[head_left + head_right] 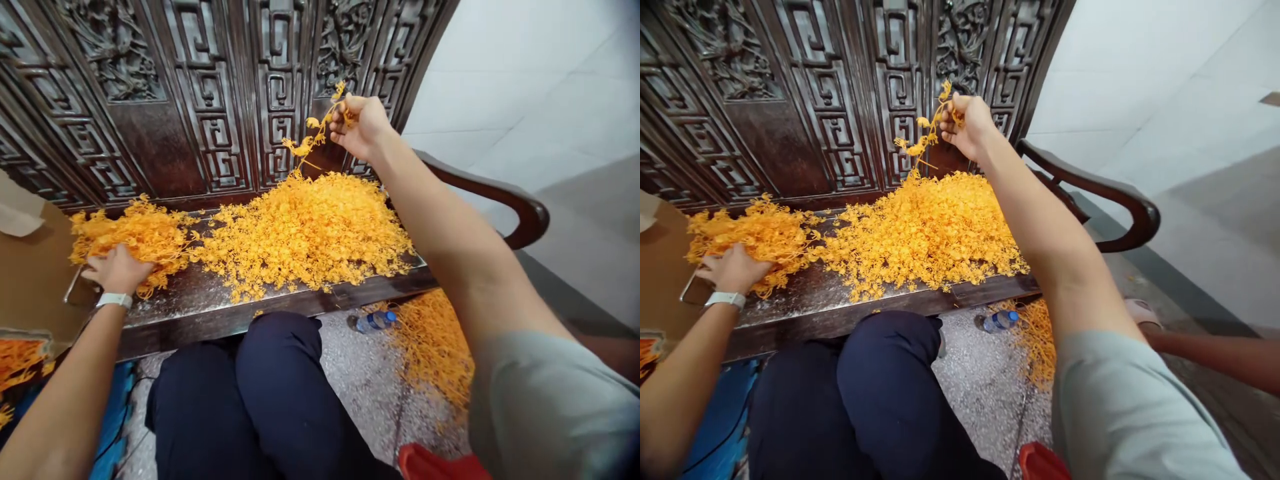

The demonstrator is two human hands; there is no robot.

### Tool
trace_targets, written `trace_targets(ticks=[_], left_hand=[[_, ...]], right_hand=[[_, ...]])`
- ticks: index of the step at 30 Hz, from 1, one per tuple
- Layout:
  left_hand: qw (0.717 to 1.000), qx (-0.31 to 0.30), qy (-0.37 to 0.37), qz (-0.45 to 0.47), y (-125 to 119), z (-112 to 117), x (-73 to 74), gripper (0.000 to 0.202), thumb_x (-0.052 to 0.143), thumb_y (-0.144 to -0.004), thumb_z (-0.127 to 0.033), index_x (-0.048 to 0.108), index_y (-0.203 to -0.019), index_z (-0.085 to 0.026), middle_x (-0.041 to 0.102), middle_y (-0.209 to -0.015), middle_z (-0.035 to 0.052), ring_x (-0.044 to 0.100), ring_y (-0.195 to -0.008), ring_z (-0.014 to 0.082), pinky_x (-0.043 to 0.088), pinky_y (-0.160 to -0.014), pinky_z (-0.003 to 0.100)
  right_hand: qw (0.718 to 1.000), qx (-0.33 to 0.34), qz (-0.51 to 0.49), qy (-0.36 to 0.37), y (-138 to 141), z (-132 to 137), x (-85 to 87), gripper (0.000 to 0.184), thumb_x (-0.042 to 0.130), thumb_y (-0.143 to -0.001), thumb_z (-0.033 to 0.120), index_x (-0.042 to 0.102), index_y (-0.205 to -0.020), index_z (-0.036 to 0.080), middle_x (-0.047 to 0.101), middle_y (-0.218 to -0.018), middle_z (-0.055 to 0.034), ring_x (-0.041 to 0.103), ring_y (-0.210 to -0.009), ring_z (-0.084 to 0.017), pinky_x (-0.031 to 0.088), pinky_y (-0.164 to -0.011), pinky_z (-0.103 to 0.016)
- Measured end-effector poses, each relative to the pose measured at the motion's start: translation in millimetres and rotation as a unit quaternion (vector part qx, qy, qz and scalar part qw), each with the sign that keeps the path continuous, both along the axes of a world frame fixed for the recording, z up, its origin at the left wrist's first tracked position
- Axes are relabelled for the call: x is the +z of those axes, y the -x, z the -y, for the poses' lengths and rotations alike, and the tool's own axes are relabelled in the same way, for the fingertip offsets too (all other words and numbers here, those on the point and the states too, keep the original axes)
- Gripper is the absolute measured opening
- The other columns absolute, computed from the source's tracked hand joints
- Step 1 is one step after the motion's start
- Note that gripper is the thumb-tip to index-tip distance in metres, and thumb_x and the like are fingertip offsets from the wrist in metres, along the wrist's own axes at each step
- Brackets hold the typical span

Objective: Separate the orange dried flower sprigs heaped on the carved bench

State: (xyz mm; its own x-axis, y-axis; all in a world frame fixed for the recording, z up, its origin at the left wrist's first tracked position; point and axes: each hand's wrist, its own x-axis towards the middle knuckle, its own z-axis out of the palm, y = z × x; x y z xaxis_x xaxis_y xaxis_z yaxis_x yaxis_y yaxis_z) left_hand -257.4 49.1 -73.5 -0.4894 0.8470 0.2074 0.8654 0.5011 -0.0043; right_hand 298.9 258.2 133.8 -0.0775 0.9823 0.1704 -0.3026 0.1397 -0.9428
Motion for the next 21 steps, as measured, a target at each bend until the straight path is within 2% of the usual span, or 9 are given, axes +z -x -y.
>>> trace_targets(ticks=[1,3,5,7,10,13,17,19,21], left_hand=[[0.999,-0.012,-0.018,-0.028,-5,2,3.4,0.070,0.051,-0.087,-0.063,0.057,-0.137,-0.013,0.066,-0.144,0.0307,0.041,-0.137,0.0566,0.032,-0.102,0.071],[0.994,-0.046,-0.062,-0.083,-20,8,13.6,0.063,0.047,-0.089,-0.055,0.059,-0.137,-0.015,0.068,-0.142,0.0260,0.040,-0.139,0.0513,0.035,-0.103,0.064],[0.986,-0.098,-0.086,-0.106,-41,13,28.8,0.068,0.048,-0.089,-0.050,0.055,-0.145,-0.013,0.063,-0.149,0.0270,0.040,-0.140,0.0505,0.038,-0.103,0.063],[0.982,-0.133,-0.079,-0.104,-71,17,49.1,0.081,0.053,-0.086,-0.050,0.047,-0.156,-0.011,0.055,-0.156,0.0299,0.043,-0.139,0.0525,0.040,-0.103,0.067],[0.974,-0.211,-0.068,-0.043,-136,17,82.8,0.090,0.060,-0.086,-0.054,0.042,-0.165,-0.013,0.051,-0.160,0.0307,0.048,-0.138,0.0568,0.041,-0.104,0.073],[0.904,-0.396,-0.087,0.135,-215,9,105.6,0.082,0.057,-0.095,-0.066,0.045,-0.164,-0.023,0.055,-0.163,0.0170,0.048,-0.150,0.0441,0.040,-0.119,0.062],[0.835,-0.448,-0.101,0.302,-293,-5,102.3,0.069,0.054,-0.100,-0.072,0.060,-0.146,-0.021,0.070,-0.142,0.0175,0.062,-0.137,0.0398,0.047,-0.114,0.058],[0.814,-0.458,-0.089,0.346,-308,-8,90.3,0.053,0.050,-0.105,-0.064,0.067,-0.129,-0.020,0.077,-0.114,0.0145,0.071,-0.112,0.0356,0.054,-0.100,0.054],[0.801,-0.488,-0.108,0.328,-312,-6,77.1,0.043,0.047,-0.107,-0.057,0.069,-0.115,-0.020,0.074,-0.100,0.0130,0.070,-0.099,0.0329,0.054,-0.094,0.052]], right_hand=[[1.000,0.007,0.007,-0.009,-3,5,5.2,0.049,0.049,-0.116,0.040,0.055,-0.073,0.018,0.064,-0.077,-0.0028,0.059,-0.071,-0.011,0.052,-0.070,-0.030],[0.999,0.017,0.028,-0.019,-6,19,13.9,0.062,0.034,-0.118,0.040,0.048,-0.063,0.015,0.066,-0.081,-0.0049,0.063,-0.081,-0.009,0.049,-0.072,-0.034],[0.998,0.005,0.053,-0.023,-6,40,19.3,0.067,0.026,-0.118,0.039,0.044,-0.059,0.013,0.067,-0.083,-0.0059,0.065,-0.087,-0.009,0.046,-0.071,-0.036],[0.997,0.004,0.070,-0.039,-3,66,19.8,0.061,0.039,-0.117,0.040,0.050,-0.064,0.013,0.065,-0.080,-0.0047,0.064,-0.082,-0.010,0.048,-0.070,-0.033],[0.994,0.049,0.072,-0.073,8,110,10.7,0.039,0.059,-0.112,0.038,0.061,-0.080,0.015,0.060,-0.077,-0.0008,0.058,-0.070,-0.008,0.050,-0.069,-0.028],[0.991,0.106,0.049,-0.070,20,152,-7.0,0.030,0.069,-0.106,0.040,0.065,-0.088,0.017,0.058,-0.077,0.0005,0.052,-0.066,-0.008,0.047,-0.066,-0.026],[0.989,0.142,-0.019,-0.033,25,199,-36.0,0.025,0.078,-0.097,0.043,0.071,-0.093,0.019,0.052,-0.076,0.0011,0.044,-0.063,-0.009,0.038,-0.059,-0.028],[0.990,0.138,-0.040,-0.009,17,218,-52.2,0.026,0.079,-0.095,0.046,0.072,-0.094,0.021,0.048,-0.075,0.0022,0.039,-0.060,-0.009,0.032,-0.056,-0.029],[0.992,0.120,-0.047,0.015,6,235,-69.0,0.027,0.079,-0.094,0.048,0.071,-0.092,0.023,0.042,-0.072,0.0039,0.029,-0.057,-0.009,0.025,-0.055,-0.030]])
